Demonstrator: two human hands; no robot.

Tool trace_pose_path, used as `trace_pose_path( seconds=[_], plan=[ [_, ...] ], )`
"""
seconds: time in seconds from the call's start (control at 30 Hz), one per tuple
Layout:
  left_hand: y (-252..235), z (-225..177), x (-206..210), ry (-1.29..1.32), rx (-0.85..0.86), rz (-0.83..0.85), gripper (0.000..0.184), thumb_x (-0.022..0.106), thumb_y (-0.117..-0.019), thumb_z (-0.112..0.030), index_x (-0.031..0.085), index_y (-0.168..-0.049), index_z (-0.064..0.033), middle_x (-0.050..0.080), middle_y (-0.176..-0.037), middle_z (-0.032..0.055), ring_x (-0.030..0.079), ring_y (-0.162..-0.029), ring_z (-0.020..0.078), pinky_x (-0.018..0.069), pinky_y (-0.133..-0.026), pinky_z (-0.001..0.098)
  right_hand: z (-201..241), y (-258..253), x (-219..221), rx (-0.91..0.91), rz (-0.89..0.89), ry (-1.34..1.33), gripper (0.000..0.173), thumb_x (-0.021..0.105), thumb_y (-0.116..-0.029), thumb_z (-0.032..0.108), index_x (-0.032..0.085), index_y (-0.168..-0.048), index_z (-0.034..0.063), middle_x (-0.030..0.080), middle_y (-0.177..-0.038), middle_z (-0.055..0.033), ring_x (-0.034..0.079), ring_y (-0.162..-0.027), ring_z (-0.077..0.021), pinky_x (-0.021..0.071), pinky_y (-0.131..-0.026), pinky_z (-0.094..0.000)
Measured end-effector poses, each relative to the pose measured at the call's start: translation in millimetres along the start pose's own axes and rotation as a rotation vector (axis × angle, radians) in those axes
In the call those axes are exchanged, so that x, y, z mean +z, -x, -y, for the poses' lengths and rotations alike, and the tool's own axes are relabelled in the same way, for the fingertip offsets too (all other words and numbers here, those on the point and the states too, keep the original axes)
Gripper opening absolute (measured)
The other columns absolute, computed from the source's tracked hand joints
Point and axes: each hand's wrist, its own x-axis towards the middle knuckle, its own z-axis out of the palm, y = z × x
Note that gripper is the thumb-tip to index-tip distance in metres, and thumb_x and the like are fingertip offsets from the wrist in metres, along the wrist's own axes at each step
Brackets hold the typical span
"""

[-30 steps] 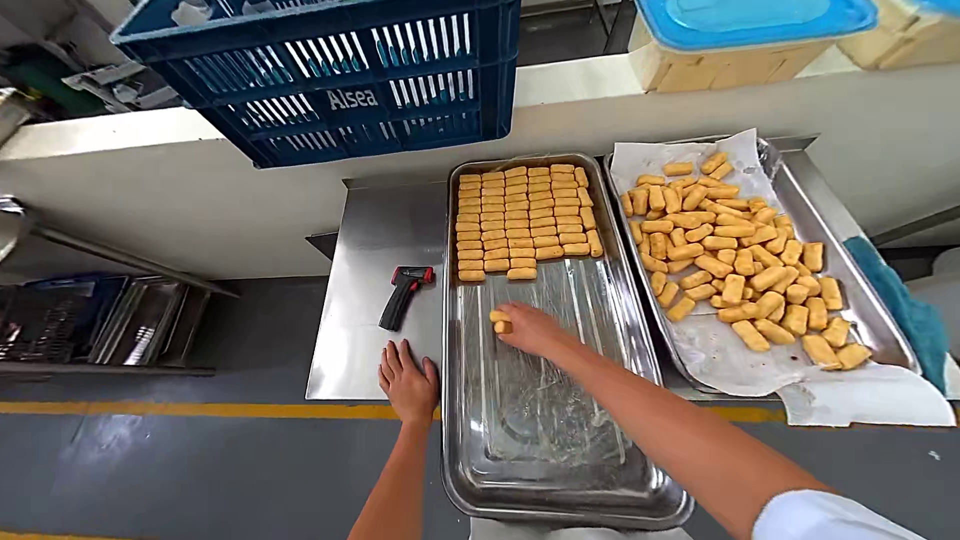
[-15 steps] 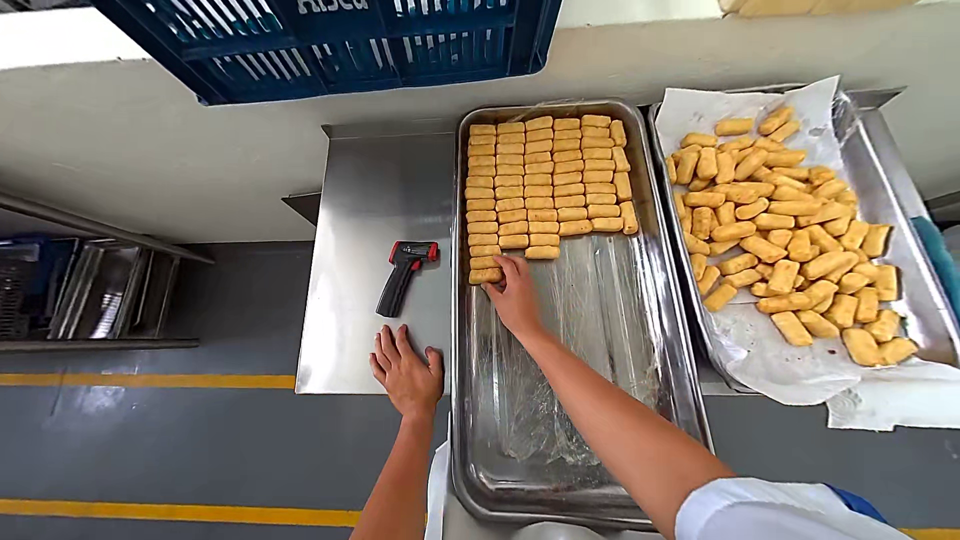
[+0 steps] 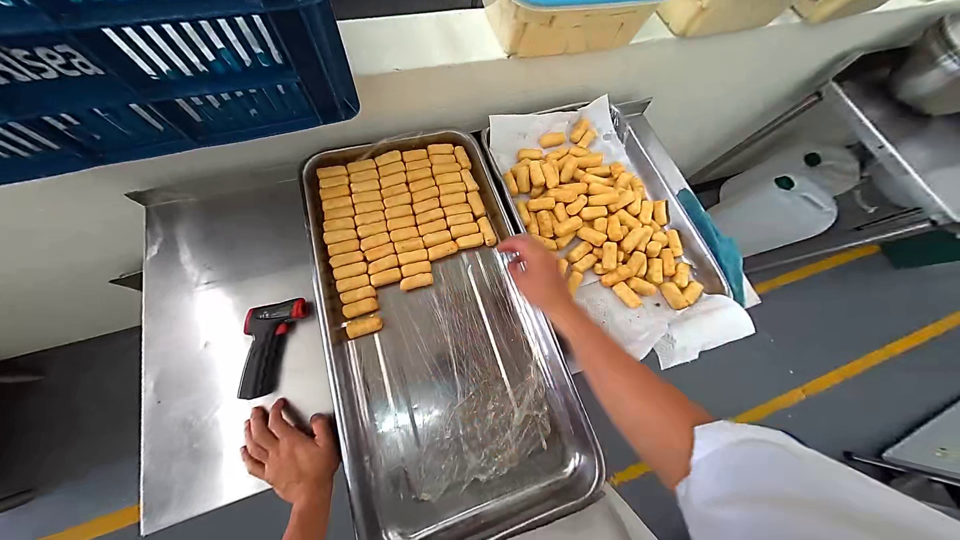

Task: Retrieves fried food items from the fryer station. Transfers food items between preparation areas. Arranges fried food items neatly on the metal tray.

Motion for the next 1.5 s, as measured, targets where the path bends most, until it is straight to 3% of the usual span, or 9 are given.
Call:
trace_pose_path(
  seconds=[0.13, 0.3, 0.47, 0.63, 0.83, 0.93, 1.17, 1.27, 1.5],
  plan=[
    [0, -1, 1, -0.001, 0.0, -0.007, 0.073, 0.038, -0.0903, -0.052, 0.055, -0.142, -0.0036, 0.041, -0.157, 0.0261, 0.033, -0.149, 0.0452, 0.02, -0.119, 0.0643, -88, 7, -72, -0.03, 0.348, 0.377, 0.051, 0.067, -0.0866, -0.006, 0.063, -0.135, 0.0104, 0.059, -0.139, -0.0181, 0.057, -0.129, -0.0401, 0.0493, -0.103, -0.0604],
    [0, -1, 2, -0.007, -0.005, 0.005, 0.071, 0.041, -0.0909, -0.048, 0.053, -0.144, -0.0031, 0.039, -0.158, 0.0263, 0.032, -0.15, 0.0442, 0.0184, -0.121, 0.0632, -118, 14, -66, -0.131, 0.536, 0.66, 0.106, 0.082, -0.0707, -0.006, 0.033, -0.162, 0.0187, 0.031, -0.162, -0.0255, 0.041, -0.141, -0.0499, 0.0353, -0.111, -0.0681],
    [-1, 0, 3, -0.019, -0.005, -0.007, 0.07, 0.041, -0.0911, -0.048, 0.054, -0.143, -0.0031, 0.04, -0.158, 0.0254, 0.033, -0.15, 0.043, 0.0192, -0.121, 0.0624, -124, -2, -59, -0.212, 0.546, 0.715, 0.087, 0.084, -0.0703, 0.001, 0.051, -0.15, 0.0175, 0.053, -0.136, -0.0241, 0.055, -0.122, -0.0442, 0.047, -0.097, -0.0592],
    [-2, -5, 2, -0.006, -0.004, 0.002, 0.069, 0.043, -0.0898, -0.044, 0.054, -0.143, -0.0018, 0.04, -0.157, 0.0263, 0.033, -0.149, 0.0446, 0.0203, -0.119, 0.0638, -122, -5, -66, -0.272, 0.631, 0.751, 0.087, 0.09, -0.068, 0.013, 0.051, -0.145, 0.0128, 0.041, -0.153, -0.0212, 0.05, -0.133, -0.0436, 0.0516, -0.094, -0.0573],
    [-5, 0, -5, 0.127, -0.062, 0.039, 0.061, 0.054, -0.0918, -0.036, 0.056, -0.142, -0.0021, 0.04, -0.158, 0.0258, 0.032, -0.149, 0.0449, 0.0187, -0.12, 0.0654, -139, 0, -64, -0.397, 0.615, 0.713, 0.084, 0.09, -0.0715, 0.024, 0.053, -0.146, 0.0115, 0.049, -0.15, -0.0201, 0.055, -0.13, -0.0419, 0.049, -0.098, -0.0586],
    [-27, -9, -36, 0.493, -0.068, 0.078, 0.054, 0.059, -0.0953, -0.021, 0.05, -0.141, 0.0071, 0.048, -0.148, 0.03, 0.043, -0.141, 0.0413, 0.0344, -0.116, 0.0568, -140, -1, -66, -0.311, 0.579, 0.659, 0.088, 0.093, -0.0692, 0.028, 0.053, -0.146, 0.0129, 0.051, -0.147, -0.0204, 0.058, -0.125, -0.0418, 0.0526, -0.094, -0.0579],
    [-86, -95, -42, 0.264, 0.714, 0.311, 0.041, 0.077, -0.0869, -0.023, 0.071, -0.124, -0.0069, 0.065, -0.13, 0.0197, 0.058, -0.125, 0.0407, 0.0431, -0.107, 0.0626, -22, 17, -45, 0.091, 0.293, 0.379, 0.092, 0.095, -0.0683, 0.025, 0.048, -0.146, 0.0092, 0.045, -0.148, -0.0242, 0.063, -0.114, -0.0462, 0.0565, -0.083, -0.0643],
    [-108, -120, -22, 0.075, 0.839, 0.508, 0.041, 0.074, -0.0904, -0.012, 0.069, -0.131, -0.0114, 0.061, -0.137, 0.0194, 0.053, -0.133, 0.04, 0.0382, -0.112, 0.0606, 54, 19, 26, 0.084, 0.42, 0.325, 0.091, 0.094, -0.0679, 0.028, 0.05, -0.146, 0.0124, 0.047, -0.147, -0.0228, 0.066, -0.107, -0.0441, 0.0576, -0.078, -0.064],
    [-141, -115, -9, -0.004, 0.936, 0.429, 0.025, 0.067, -0.0947, -0.007, 0.073, -0.119, -0.0088, 0.067, -0.121, 0.0204, 0.061, -0.12, 0.0404, 0.0472, -0.103, 0.0577, 122, 2, 144, 0.021, 0.479, 0.305, 0.085, 0.088, -0.0739, 0.013, 0.047, -0.149, 0.0124, 0.044, -0.147, -0.024, 0.057, -0.122, -0.0463, 0.0572, -0.082, -0.0595]
  ],
)
